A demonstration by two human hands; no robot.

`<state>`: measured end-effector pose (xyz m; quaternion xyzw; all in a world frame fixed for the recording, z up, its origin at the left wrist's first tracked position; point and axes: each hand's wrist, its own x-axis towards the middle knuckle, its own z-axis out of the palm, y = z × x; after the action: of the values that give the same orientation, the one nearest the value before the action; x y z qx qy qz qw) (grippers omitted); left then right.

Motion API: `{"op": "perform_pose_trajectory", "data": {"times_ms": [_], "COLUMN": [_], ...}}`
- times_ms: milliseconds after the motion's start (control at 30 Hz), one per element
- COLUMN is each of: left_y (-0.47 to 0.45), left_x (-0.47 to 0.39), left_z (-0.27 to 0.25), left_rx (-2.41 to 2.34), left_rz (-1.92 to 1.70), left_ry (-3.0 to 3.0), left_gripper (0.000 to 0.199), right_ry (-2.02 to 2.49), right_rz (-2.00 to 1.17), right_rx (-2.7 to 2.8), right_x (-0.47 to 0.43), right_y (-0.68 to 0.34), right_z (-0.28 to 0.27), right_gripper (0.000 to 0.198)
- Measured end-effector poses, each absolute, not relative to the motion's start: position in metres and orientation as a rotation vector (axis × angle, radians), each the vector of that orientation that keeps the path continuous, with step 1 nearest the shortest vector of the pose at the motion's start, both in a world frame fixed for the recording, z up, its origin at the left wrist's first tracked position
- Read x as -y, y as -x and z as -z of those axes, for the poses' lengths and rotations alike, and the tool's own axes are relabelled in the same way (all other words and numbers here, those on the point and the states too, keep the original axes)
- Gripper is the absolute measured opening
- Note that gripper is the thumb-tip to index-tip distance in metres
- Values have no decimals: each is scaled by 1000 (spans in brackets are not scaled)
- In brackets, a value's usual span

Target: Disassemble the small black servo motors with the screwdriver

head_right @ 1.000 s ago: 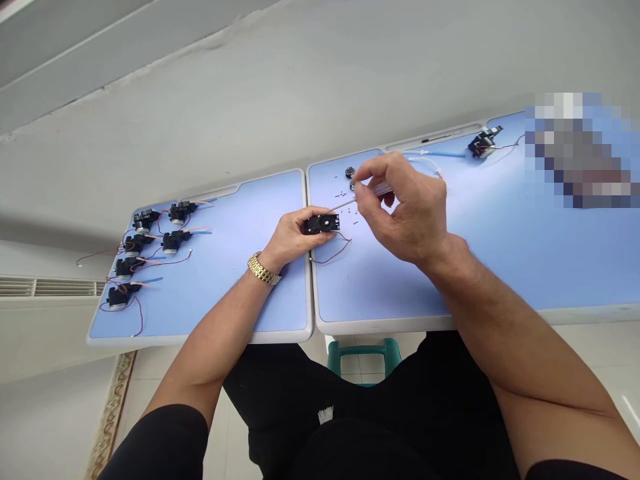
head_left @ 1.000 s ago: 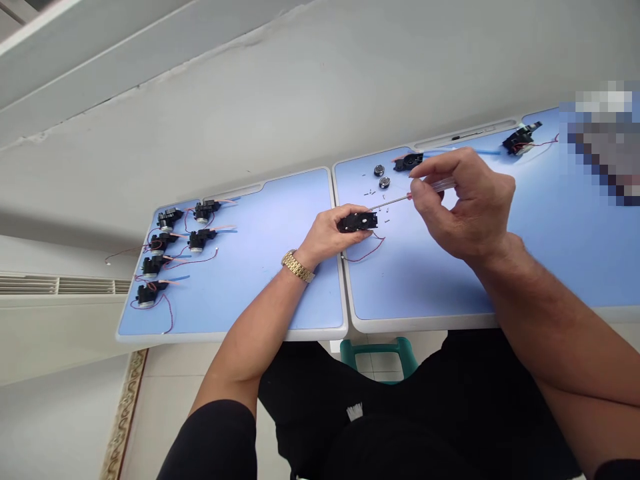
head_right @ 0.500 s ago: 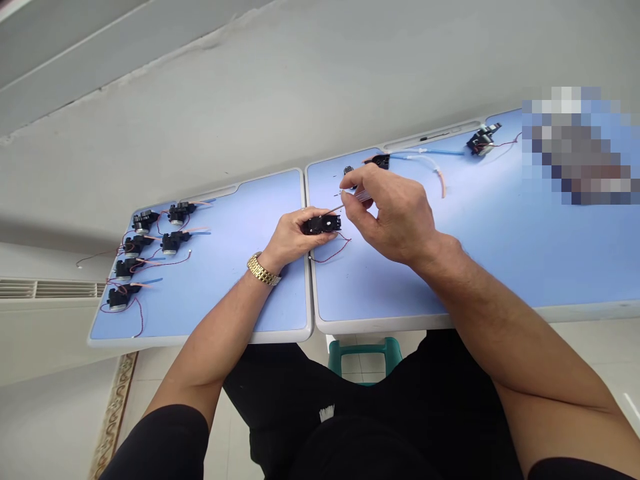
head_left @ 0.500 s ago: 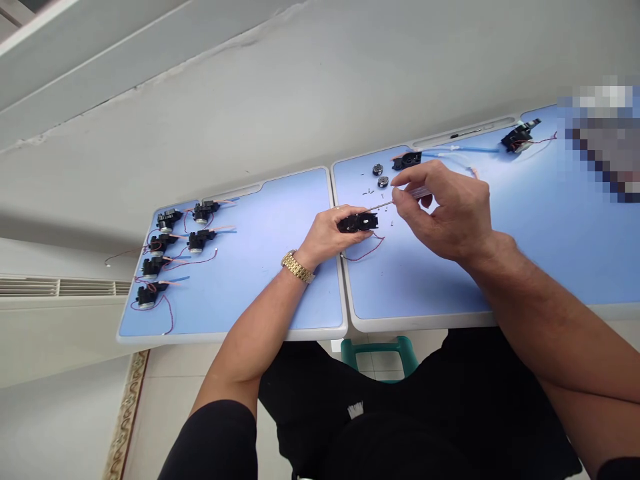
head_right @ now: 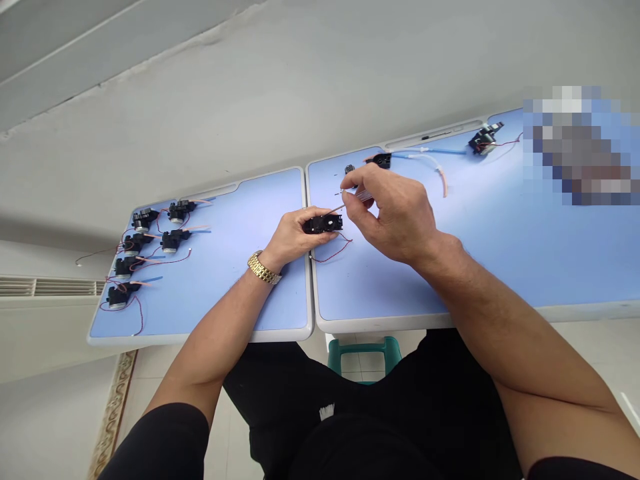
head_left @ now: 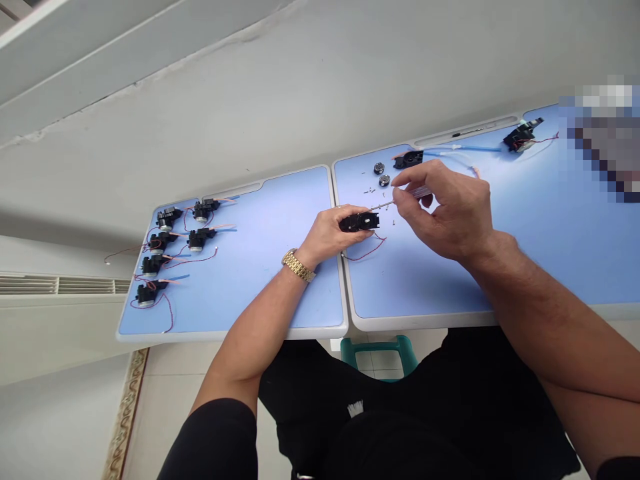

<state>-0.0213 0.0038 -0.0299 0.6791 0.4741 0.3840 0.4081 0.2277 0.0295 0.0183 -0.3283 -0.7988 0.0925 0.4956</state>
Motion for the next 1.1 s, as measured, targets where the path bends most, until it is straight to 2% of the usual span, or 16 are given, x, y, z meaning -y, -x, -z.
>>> {"op": "perform_pose_trajectory", "data": {"times_ms": [167, 333, 467, 633, 733, 867, 1000, 1100], "left_y": [23, 23, 22, 22, 22, 22, 21, 21], "left_x": [-4, -4, -5, -6, -5, -5, -4, -4], "left_z": [33, 33, 32, 33, 34, 35, 36, 36], "left_rx": [-1192, -1210, -1214, -1239, -1234, -1227, -1227, -1229], "left_rz": [-966, -938, -919, -909, -912, -914, -908, -907], "left_ry": [-1742, -1771, -1780, -1777, -1800, -1854, -1898, -1940], "left_gripper": [40, 37, 36, 38, 38, 37, 35, 33], "right_ry": [863, 852, 825, 874, 871, 871, 843, 913], "right_rz": [-236, -181, -226, -298, -262, -265, -317, -287], "right_rx": [2027, 2161, 2234, 2234, 2193, 2176, 2167, 2147], "right_x": [-29, -25, -20, -16, -18, -20, -17, -17], "right_y": [-230, -233, -233, -233, -233, -234, -233, -233], "right_z": [-18, -21, -26, -31, -30, -29, -31, -30], "right_gripper": [11, 29, 20, 24, 6, 5, 18, 7]}}
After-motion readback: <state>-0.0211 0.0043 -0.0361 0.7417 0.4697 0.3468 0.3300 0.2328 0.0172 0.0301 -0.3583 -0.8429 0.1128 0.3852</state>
